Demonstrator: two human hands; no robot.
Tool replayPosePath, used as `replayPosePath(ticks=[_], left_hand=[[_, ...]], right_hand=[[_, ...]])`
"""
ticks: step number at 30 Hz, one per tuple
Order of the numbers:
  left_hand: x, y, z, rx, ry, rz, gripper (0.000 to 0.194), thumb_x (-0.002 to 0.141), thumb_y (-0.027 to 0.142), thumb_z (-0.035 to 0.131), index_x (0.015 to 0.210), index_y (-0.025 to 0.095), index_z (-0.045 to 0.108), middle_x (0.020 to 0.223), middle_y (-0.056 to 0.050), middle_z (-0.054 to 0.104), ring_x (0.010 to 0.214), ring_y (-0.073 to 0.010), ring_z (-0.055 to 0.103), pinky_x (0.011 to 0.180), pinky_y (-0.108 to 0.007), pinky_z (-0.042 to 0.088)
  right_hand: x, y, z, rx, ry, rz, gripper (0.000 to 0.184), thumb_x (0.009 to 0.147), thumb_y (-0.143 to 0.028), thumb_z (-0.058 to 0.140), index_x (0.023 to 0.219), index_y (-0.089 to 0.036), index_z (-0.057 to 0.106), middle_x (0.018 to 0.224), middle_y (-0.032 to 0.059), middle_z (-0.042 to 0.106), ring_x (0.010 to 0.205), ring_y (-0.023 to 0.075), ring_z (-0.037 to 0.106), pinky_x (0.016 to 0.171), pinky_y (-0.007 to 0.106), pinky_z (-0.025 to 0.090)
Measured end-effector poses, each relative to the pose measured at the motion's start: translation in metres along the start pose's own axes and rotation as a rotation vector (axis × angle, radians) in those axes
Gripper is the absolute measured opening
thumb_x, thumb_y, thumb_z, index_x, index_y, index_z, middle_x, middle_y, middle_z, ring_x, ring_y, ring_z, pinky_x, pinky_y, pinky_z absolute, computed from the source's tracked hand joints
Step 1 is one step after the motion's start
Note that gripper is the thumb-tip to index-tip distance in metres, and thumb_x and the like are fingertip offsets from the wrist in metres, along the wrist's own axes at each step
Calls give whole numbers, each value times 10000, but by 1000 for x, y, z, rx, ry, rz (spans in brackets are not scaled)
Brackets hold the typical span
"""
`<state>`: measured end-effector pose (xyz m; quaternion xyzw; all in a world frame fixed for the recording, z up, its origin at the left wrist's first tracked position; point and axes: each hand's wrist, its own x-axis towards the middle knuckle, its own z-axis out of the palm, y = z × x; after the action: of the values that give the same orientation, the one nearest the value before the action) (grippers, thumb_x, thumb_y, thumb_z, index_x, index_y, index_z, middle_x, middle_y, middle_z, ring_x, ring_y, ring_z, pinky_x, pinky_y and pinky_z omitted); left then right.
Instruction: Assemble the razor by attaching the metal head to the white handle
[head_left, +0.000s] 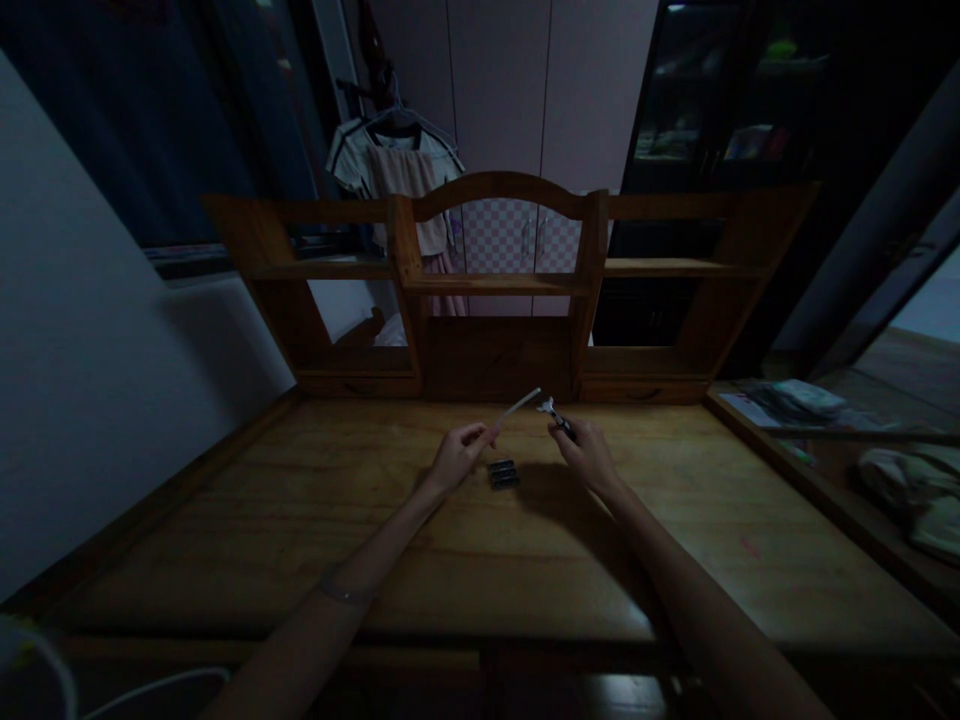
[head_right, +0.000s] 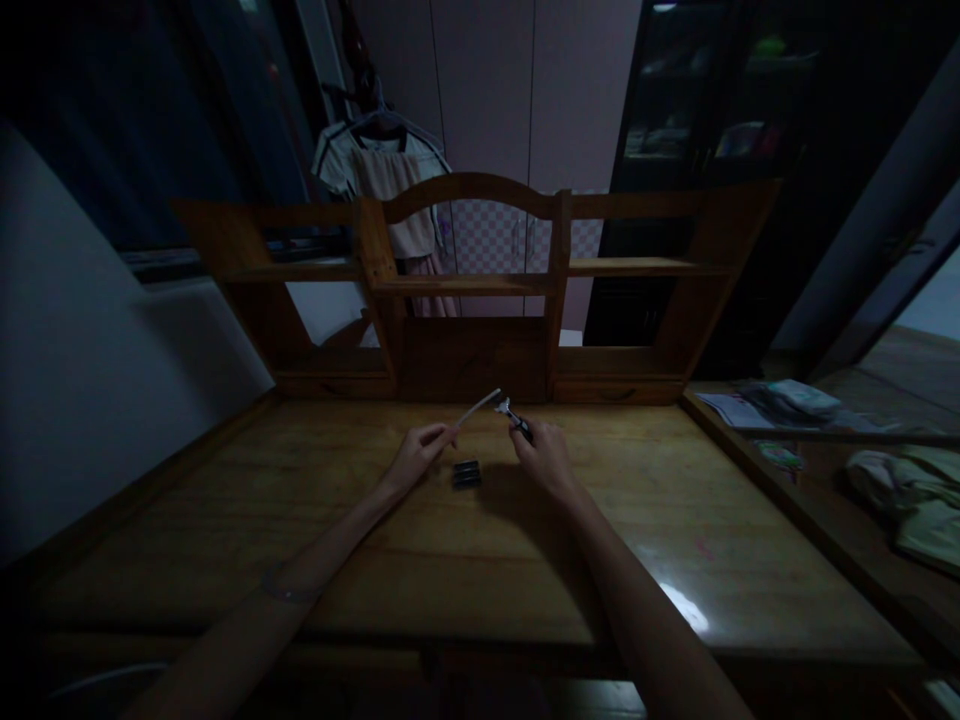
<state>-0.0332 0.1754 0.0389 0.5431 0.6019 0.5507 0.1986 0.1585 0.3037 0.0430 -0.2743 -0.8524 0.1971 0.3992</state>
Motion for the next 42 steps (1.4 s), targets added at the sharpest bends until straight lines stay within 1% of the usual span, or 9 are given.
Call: replayPosePath(ticks=[3, 6, 10, 15, 19, 22, 29, 35, 42], left_hand=[[0, 1, -1, -52, -40, -39, 376, 839, 486, 476, 742, 144, 595, 477, 59, 303, 429, -72, 274, 433, -210, 198], [-1, 5, 1, -41, -70, -14, 376, 839, 473, 485, 719, 135, 599, 495, 47, 354, 451, -73, 306, 447, -209, 219], [-2, 9, 4, -7, -5, 25, 365, 838, 454, 495, 712, 129, 603, 544, 33, 419, 493, -76, 338, 471, -206, 240], [-1, 6, 3, 1, -63, 48, 367, 844, 448, 490, 721, 127, 619, 580, 21, 467, 522, -82, 374, 491, -204, 264], [1, 2, -1, 34, 14, 37, 388, 835, 468, 494, 696, 125, 611, 568, 22, 459, 523, -85, 374, 486, -204, 258], [0, 2, -1, 26, -3, 21, 390, 838, 481, 479, 735, 131, 618, 526, 33, 429, 489, -84, 354, 469, -204, 248], [-1, 5, 2, 80, 40, 55, 389, 832, 472, 492, 713, 127, 625, 690, -22, 595, 666, -130, 526, 615, -211, 376], [-2, 8, 4, 11, -78, 90, 345, 843, 426, 501, 772, 131, 664, 772, -36, 645, 747, -150, 581, 699, -226, 416], [6, -12, 3, 11, 87, 8, 350, 809, 435, 553, 922, 135, 693, 925, -75, 681, 869, -192, 606, 787, -273, 436]], right_hand=[[0, 0, 0, -8, 1, 11, 309, 854, -317, 471, 592, -159, 513, 511, -7, 465, 483, 131, 446, 480, 244, 196], [0, 2, 1, 1, -14, 5, 304, 859, -311, 459, 604, -159, 522, 521, -4, 478, 490, 134, 458, 482, 244, 200], [0, 2, 1, -8, 5, -10, 296, 858, -305, 459, 607, -159, 519, 524, -4, 482, 493, 134, 457, 488, 247, 198], [0, 3, 1, -30, 4, -3, 291, 854, -292, 453, 603, -159, 517, 533, 0, 489, 504, 135, 460, 490, 248, 200], [-1, 3, 1, -33, 3, 3, 303, 854, -301, 448, 596, -159, 518, 520, -3, 475, 490, 133, 453, 484, 249, 196], [-1, 1, 1, -47, 4, 9, 299, 853, -307, 455, 604, -159, 527, 522, -2, 482, 484, 134, 452, 483, 249, 202], [-1, 0, 1, -72, -17, 0, 309, 867, -310, 438, 625, -158, 555, 537, 11, 515, 501, 145, 478, 489, 248, 215], [-1, 3, 3, -67, -18, 16, 270, 856, -292, 448, 646, -160, 553, 556, 15, 530, 515, 149, 486, 492, 246, 219], [0, 3, 3, -75, 0, 12, 294, 854, -294, 449, 604, -164, 535, 521, 2, 492, 489, 142, 456, 488, 252, 201]])
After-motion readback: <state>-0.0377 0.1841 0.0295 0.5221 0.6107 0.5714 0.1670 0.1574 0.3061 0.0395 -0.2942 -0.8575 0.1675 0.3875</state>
